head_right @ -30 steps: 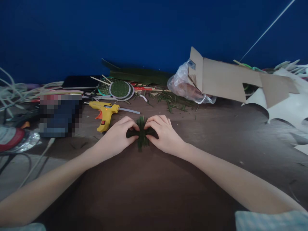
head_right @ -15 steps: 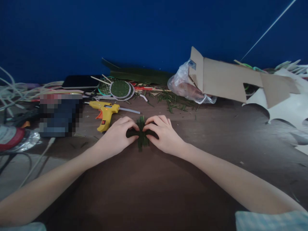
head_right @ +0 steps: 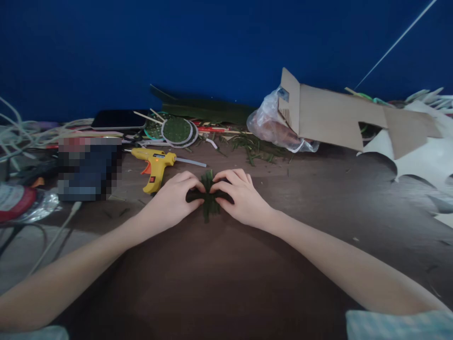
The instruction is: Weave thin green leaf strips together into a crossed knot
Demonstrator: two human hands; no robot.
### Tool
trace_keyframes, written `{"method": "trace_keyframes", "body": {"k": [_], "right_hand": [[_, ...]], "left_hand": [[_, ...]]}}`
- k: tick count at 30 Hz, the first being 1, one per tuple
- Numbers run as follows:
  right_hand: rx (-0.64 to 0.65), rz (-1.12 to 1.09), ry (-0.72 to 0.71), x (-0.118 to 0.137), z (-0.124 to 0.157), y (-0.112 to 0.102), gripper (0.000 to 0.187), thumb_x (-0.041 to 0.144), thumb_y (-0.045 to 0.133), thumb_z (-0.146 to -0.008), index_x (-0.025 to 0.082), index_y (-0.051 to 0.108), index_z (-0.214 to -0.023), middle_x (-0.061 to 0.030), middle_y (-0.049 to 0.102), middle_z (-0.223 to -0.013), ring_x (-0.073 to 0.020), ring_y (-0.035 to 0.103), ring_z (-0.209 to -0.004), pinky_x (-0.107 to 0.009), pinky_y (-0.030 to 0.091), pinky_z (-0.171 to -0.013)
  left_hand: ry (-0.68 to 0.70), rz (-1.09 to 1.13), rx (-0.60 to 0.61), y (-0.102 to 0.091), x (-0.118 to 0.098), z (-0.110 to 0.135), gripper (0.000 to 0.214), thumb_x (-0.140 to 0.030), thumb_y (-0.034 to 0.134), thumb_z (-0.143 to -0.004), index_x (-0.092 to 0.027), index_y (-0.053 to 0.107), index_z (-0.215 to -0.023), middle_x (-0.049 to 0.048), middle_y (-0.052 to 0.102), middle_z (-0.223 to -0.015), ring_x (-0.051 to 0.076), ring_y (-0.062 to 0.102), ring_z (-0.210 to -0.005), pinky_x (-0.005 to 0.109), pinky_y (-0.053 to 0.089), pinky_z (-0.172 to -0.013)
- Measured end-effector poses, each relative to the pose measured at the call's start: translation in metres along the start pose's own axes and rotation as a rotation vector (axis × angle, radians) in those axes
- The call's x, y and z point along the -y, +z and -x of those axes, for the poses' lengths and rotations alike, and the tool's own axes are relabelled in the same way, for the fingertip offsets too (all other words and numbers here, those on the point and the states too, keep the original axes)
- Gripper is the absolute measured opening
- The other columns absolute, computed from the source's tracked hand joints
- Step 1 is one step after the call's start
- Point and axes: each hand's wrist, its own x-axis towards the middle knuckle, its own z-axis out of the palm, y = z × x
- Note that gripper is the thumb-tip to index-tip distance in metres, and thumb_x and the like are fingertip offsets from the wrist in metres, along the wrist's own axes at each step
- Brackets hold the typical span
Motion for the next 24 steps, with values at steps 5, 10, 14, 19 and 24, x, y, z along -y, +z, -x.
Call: {"method": "trace_keyframes", "body": {"k": [5,10,14,19,24], "right_hand": [[-0.031,-0.017,0.030,0.0002,0.0001,0.0004,0.014,0.019,0.054,-0.080,0.022,0.055,-0.093,-0.0068,0.056,-0.110,-0.0247,0.045,-0.105,-0.042,0.038,-0.085],[-0.055,-0.023,0.056,0.0006,0.0005,0.0001,0.010,0.019,0.058,-0.078,0.021,0.053,-0.086,-0.0079,0.055,-0.106,-0.0246,0.045,-0.103,-0.043,0.037,-0.088],[-0.054,-0.033,0.052,0.0006,0.0007,0.0002,0.007,0.019,0.056,-0.078,0.022,0.053,-0.083,-0.0073,0.055,-0.106,-0.0250,0.046,-0.103,-0.045,0.037,-0.088],[-0.048,-0.038,0.048,-0.0001,0.0007,0.0002,0.007,0.019,0.056,-0.078,0.022,0.054,-0.084,-0.0074,0.055,-0.108,-0.0258,0.046,-0.105,-0.045,0.037,-0.087],[-0.044,-0.028,0.051,0.0006,0.0003,-0.0009,0.005,0.019,0.056,-0.079,0.022,0.054,-0.082,-0.0071,0.055,-0.108,-0.0255,0.046,-0.104,-0.044,0.037,-0.087]], "left_hand": [[-0.013,0.005,0.002,0.0001,-0.0002,-0.0003,0.011,-0.014,0.062,-0.073,-0.017,0.058,-0.082,0.0035,0.055,-0.089,0.021,0.053,-0.090,0.038,0.044,-0.082],[-0.014,0.009,0.008,0.0005,-0.0013,-0.0006,0.011,-0.014,0.063,-0.073,-0.017,0.057,-0.082,0.0038,0.054,-0.089,0.022,0.053,-0.091,0.038,0.044,-0.082],[-0.012,0.006,0.005,0.0002,-0.0015,-0.0003,0.010,-0.014,0.062,-0.073,-0.017,0.057,-0.082,0.0038,0.054,-0.089,0.022,0.053,-0.091,0.038,0.043,-0.083],[-0.012,0.008,0.003,0.0001,-0.0012,0.0002,0.010,-0.015,0.062,-0.073,-0.017,0.057,-0.081,0.0032,0.054,-0.088,0.022,0.053,-0.090,0.038,0.044,-0.082],[0.000,0.004,0.002,-0.0004,-0.0009,-0.0002,0.009,-0.014,0.061,-0.073,-0.017,0.058,-0.082,0.0036,0.055,-0.088,0.022,0.053,-0.090,0.039,0.044,-0.082]]}}
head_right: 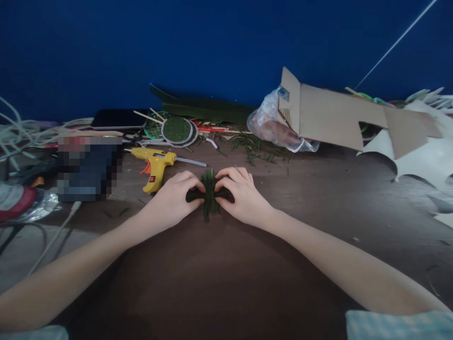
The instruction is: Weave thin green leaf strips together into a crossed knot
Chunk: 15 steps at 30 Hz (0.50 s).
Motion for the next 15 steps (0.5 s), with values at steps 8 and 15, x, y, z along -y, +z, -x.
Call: {"method": "trace_keyframes", "body": {"k": [8,15], "right_hand": [[-0.008,-0.009,-0.004,-0.0004,0.0000,0.0008,0.009,0.018,0.056,-0.078,0.022,0.053,-0.085,-0.0071,0.055,-0.108,-0.0252,0.046,-0.104,-0.044,0.037,-0.087],[-0.004,-0.005,0.002,-0.0005,-0.0003,0.0005,0.017,0.019,0.056,-0.078,0.022,0.052,-0.094,-0.0079,0.055,-0.109,-0.0259,0.046,-0.105,-0.044,0.037,-0.087]], "left_hand": [[-0.010,0.002,-0.002,0.0000,-0.0010,0.0007,0.011,-0.014,0.060,-0.073,-0.018,0.055,-0.082,0.0033,0.054,-0.090,0.022,0.053,-0.092,0.039,0.043,-0.083],[-0.009,0.000,-0.026,0.0003,0.0013,0.0011,0.017,-0.015,0.062,-0.072,-0.015,0.052,-0.086,0.0046,0.051,-0.092,0.021,0.052,-0.091,0.038,0.043,-0.083]]}}
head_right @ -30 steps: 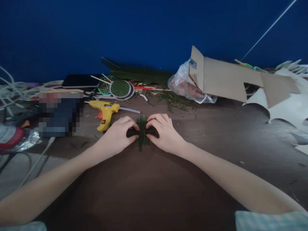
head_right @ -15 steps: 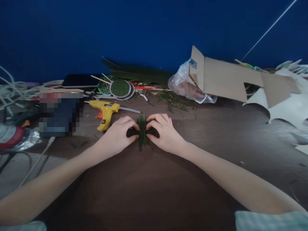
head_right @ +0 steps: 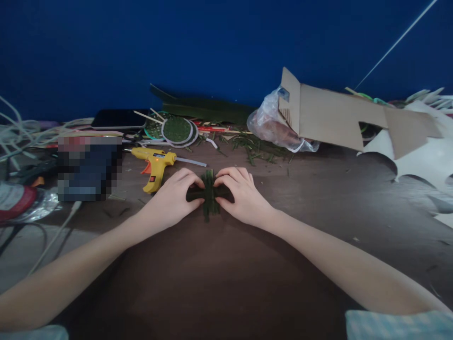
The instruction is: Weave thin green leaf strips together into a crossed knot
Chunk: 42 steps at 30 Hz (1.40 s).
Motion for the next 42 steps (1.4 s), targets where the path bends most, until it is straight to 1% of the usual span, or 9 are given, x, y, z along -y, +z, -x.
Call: {"method": "trace_keyframes", "body": {"k": [3,7,10,15,19,24,28,33,42], "right_hand": [[-0.004,0.009,0.000,0.0006,0.0001,-0.0006,0.014,0.019,0.056,-0.078,0.021,0.053,-0.091,-0.0079,0.056,-0.108,-0.0255,0.046,-0.104,-0.044,0.037,-0.088],[0.013,0.011,-0.015,0.0003,0.0006,-0.0010,0.003,0.019,0.056,-0.079,0.022,0.054,-0.080,-0.0068,0.055,-0.108,-0.0246,0.045,-0.104,-0.043,0.037,-0.088],[0.017,0.011,-0.021,-0.0006,0.0010,-0.0007,0.003,0.019,0.056,-0.080,0.022,0.055,-0.077,-0.0063,0.055,-0.108,-0.0244,0.045,-0.104,-0.043,0.037,-0.088],[0.006,0.016,-0.022,-0.0013,0.0009,0.0001,0.002,0.020,0.056,-0.079,0.022,0.056,-0.080,-0.0060,0.056,-0.109,-0.0241,0.046,-0.104,-0.042,0.038,-0.087],[-0.008,0.001,-0.028,-0.0010,0.0006,0.0004,0.002,0.020,0.056,-0.079,0.022,0.055,-0.080,-0.0063,0.057,-0.110,-0.0252,0.047,-0.105,-0.044,0.038,-0.087],[-0.008,-0.003,-0.013,-0.0013,0.0008,0.0008,0.010,0.020,0.056,-0.079,0.022,0.055,-0.088,-0.0071,0.057,-0.112,-0.0265,0.046,-0.106,-0.046,0.037,-0.087],[0.005,0.010,-0.019,-0.0013,0.0008,0.0014,0.014,0.020,0.055,-0.079,0.023,0.056,-0.093,-0.0068,0.056,-0.115,-0.0262,0.045,-0.108,-0.045,0.037,-0.087],[0.009,0.034,-0.025,-0.0013,0.0010,0.0019,0.016,0.021,0.054,-0.080,0.022,0.056,-0.096,-0.0069,0.056,-0.115,-0.0254,0.045,-0.108,-0.044,0.038,-0.087],[0.007,0.025,-0.030,-0.0022,0.0007,0.0023,0.014,0.020,0.054,-0.080,0.023,0.057,-0.093,-0.0069,0.056,-0.115,-0.0261,0.045,-0.108,-0.045,0.038,-0.086]], "left_hand": [[0.004,-0.006,0.002,0.0002,0.0002,-0.0003,0.017,-0.015,0.062,-0.072,-0.016,0.052,-0.086,0.0041,0.052,-0.092,0.022,0.051,-0.092,0.038,0.043,-0.082],[0.002,-0.014,0.011,0.0002,-0.0005,-0.0006,0.016,-0.016,0.062,-0.073,-0.017,0.052,-0.085,0.0036,0.053,-0.092,0.022,0.051,-0.092,0.038,0.043,-0.082],[0.002,-0.015,0.012,0.0005,-0.0008,-0.0004,0.015,-0.017,0.063,-0.073,-0.016,0.052,-0.085,0.0038,0.053,-0.091,0.022,0.051,-0.092,0.039,0.043,-0.082],[0.006,-0.016,0.012,0.0010,0.0001,0.0001,0.016,-0.017,0.063,-0.073,-0.016,0.053,-0.086,0.0041,0.053,-0.092,0.022,0.051,-0.093,0.039,0.043,-0.082],[0.006,-0.017,0.005,0.0009,0.0010,-0.0003,0.016,-0.016,0.063,-0.072,-0.016,0.053,-0.085,0.0040,0.053,-0.091,0.022,0.051,-0.092,0.039,0.043,-0.082],[0.011,-0.013,0.002,0.0013,0.0013,-0.0012,0.016,-0.017,0.063,-0.072,-0.016,0.054,-0.086,0.0043,0.054,-0.092,0.022,0.052,-0.093,0.039,0.044,-0.083],[0.023,-0.009,-0.002,0.0019,0.0011,-0.0013,0.019,-0.017,0.062,-0.073,-0.016,0.055,-0.090,0.0046,0.055,-0.094,0.023,0.052,-0.094,0.040,0.043,-0.084],[0.039,-0.014,0.007,0.0022,0.0020,-0.0008,0.018,-0.017,0.060,-0.075,-0.017,0.057,-0.092,0.0044,0.054,-0.094,0.023,0.052,-0.095,0.042,0.042,-0.086],[0.026,-0.003,0.018,0.0029,0.0015,-0.0014,0.018,-0.017,0.061,-0.074,-0.018,0.058,-0.092,0.0039,0.055,-0.094,0.023,0.052,-0.096,0.041,0.042,-0.086]]}}
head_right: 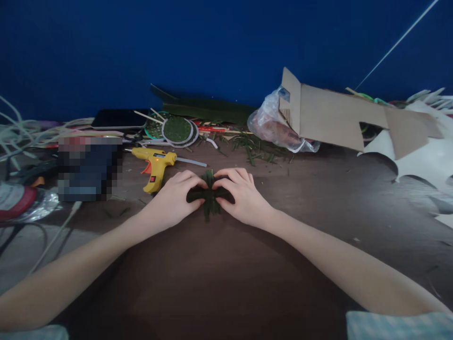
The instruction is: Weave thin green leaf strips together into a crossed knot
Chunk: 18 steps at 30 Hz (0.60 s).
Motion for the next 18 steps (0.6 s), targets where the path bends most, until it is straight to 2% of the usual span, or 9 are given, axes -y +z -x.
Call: {"method": "trace_keyframes", "body": {"k": [18], "right_hand": [[0.019,0.003,0.011,0.0000,-0.0002,-0.0011,0.013,0.021,0.054,-0.080,0.023,0.057,-0.092,-0.0062,0.055,-0.116,-0.0252,0.044,-0.109,-0.044,0.037,-0.088]], "left_hand": [[0.014,-0.024,0.018,-0.0022,-0.0018,-0.0003,0.014,-0.016,0.060,-0.075,-0.017,0.058,-0.089,0.0033,0.059,-0.090,0.022,0.052,-0.090,0.037,0.042,-0.081]]}}
